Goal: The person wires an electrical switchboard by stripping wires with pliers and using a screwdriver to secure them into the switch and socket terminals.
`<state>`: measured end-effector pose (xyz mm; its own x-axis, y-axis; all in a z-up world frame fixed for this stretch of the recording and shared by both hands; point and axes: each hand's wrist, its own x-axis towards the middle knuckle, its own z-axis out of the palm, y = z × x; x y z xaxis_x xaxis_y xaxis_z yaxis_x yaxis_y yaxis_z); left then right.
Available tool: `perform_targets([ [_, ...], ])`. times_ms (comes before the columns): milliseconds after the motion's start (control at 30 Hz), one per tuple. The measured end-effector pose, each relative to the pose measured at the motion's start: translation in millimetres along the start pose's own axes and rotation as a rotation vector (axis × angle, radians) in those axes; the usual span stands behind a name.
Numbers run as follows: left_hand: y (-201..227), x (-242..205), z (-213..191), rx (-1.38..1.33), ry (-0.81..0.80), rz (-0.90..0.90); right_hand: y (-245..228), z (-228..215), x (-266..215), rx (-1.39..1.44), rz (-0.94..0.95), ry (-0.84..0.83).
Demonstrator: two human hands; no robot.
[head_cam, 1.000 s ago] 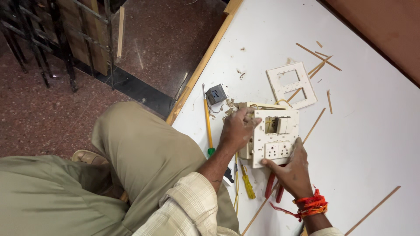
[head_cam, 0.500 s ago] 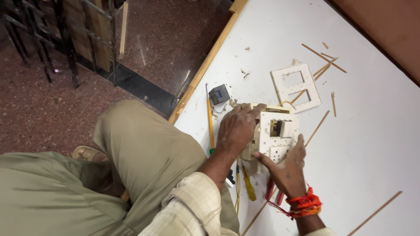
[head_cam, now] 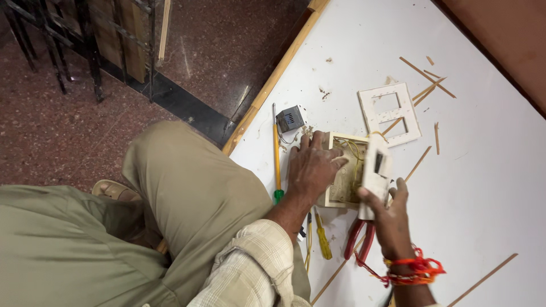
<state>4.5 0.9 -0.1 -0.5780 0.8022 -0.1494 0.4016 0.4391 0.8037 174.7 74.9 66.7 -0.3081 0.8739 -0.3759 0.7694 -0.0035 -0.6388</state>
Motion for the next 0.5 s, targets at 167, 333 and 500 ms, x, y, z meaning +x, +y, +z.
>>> perform_targets([
  [167,-15.1,11.8,28.9,-0.368,0.163,-0.131,-3.6,26.4,-5.5,-0.430,-0.268,0.122],
  [333,-15.7,12.3,17.9,-0.486,0.320,-0.050,-4.8,18.8,-4.7,-0.330,-0.272,0.108],
  [500,-0.1,1.5,-2.3,0.078,0.221,0.230,-6.8,-4.7,3.9,-0.071,-0.086,0.005],
])
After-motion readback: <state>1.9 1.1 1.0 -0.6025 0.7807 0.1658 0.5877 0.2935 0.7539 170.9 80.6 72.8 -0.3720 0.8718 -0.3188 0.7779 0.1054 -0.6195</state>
